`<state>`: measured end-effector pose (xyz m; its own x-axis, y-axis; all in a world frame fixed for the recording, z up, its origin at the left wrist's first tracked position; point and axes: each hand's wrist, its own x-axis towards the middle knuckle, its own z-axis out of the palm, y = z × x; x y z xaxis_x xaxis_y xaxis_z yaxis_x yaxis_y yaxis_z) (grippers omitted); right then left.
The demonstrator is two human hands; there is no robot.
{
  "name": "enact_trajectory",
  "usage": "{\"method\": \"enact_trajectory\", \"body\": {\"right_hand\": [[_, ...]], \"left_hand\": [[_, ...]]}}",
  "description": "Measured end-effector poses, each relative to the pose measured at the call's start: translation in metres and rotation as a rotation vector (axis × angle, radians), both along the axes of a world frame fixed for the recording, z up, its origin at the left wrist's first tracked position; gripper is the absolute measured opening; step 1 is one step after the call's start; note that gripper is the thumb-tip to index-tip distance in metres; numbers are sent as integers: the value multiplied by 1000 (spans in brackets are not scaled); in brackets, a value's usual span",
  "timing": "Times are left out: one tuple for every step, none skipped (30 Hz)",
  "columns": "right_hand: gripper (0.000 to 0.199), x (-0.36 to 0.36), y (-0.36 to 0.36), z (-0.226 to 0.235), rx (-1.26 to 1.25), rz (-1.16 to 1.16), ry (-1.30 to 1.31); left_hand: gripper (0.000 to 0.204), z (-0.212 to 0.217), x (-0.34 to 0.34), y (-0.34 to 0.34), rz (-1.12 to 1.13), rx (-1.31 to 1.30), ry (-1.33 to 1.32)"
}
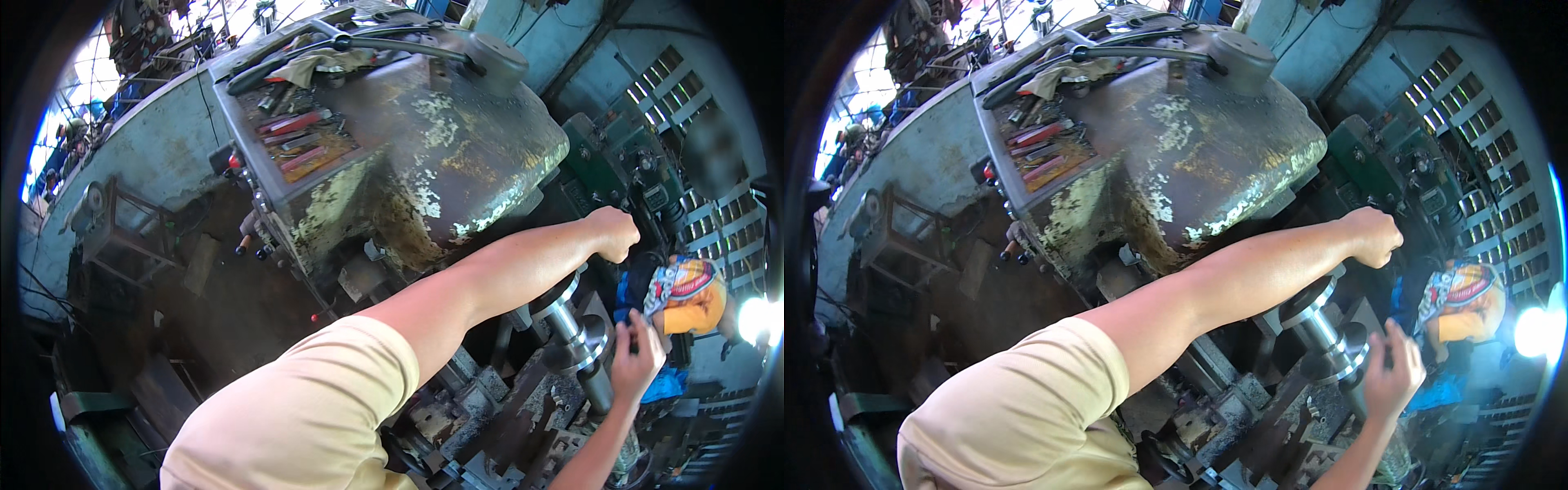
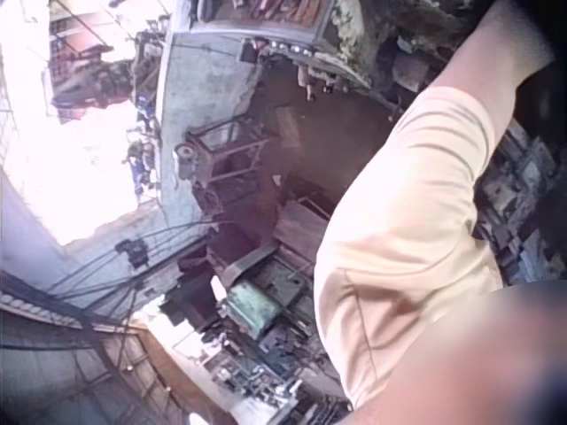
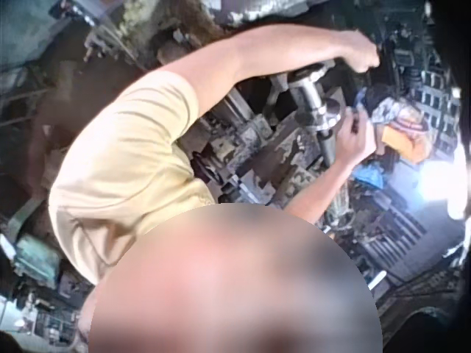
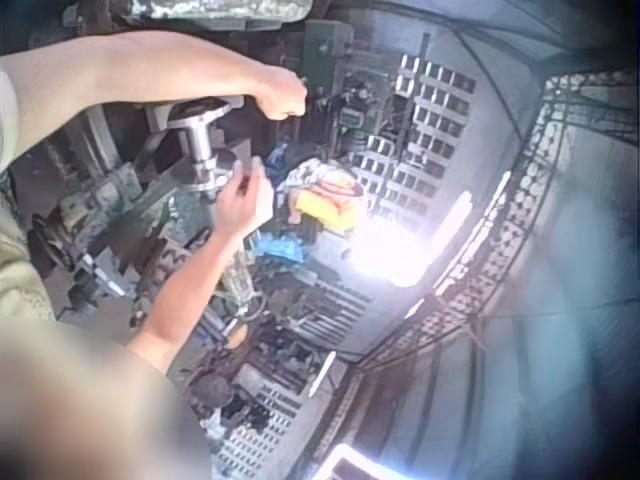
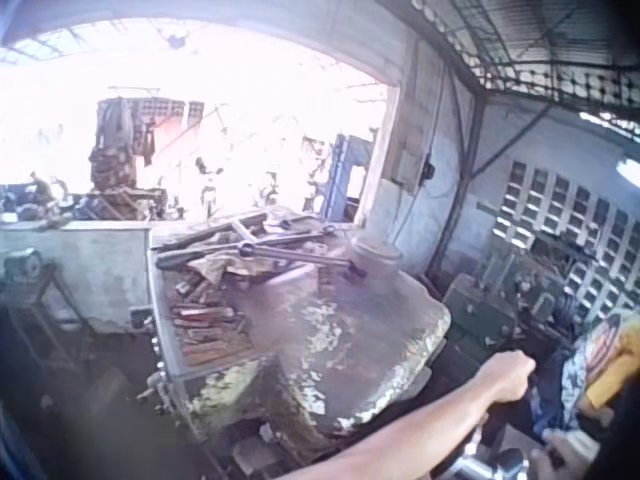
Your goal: The person operates a lathe to machine a metal shaft, then uses a vernier caliper to measure the shaft's diameter at multiple points. The person adjusts the caliper and repositions it along the shaft to verify dimensions.
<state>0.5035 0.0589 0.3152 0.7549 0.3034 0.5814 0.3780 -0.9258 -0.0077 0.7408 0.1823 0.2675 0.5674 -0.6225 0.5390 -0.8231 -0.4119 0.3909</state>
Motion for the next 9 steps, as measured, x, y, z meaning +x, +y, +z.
{"method": "enact_trajectory", "body": {"right_hand": [[29, -19, 1, -2, 1, 17, -7], [31, -40, 2, -8, -4, 12, -16], [31, -66, 1, -10, -42, 13, -20], [31, -91, -2, -12, -86, -46, 15], [31, -116, -6, -15, -82, -14, -21], [30, -143, -11, -20, -88, -25, -19], [30, -172, -18, -26, -55, -163, 32], [29, -200, -27, -32, -25, -297, 91], [29, -208, -39, -42, -25, -292, 104]], "left_hand": [[20, -2, -2, -2, 28, -75, -49], [19, -2, -6, -4, 24, -164, -69], [18, -1, -11, -3, 22, -226, -75], [17, 2, -16, 0, 26, -260, -68], [18, 7, -27, 2, 36, -280, -91], [20, 10, -40, 7, 9, -291, -127], [20, 11, -59, 11, -45, -398, -132], [21, 12, -83, 14, -89, -467, -104], [21, 13, -90, 31, -81, -465, -92]]}}
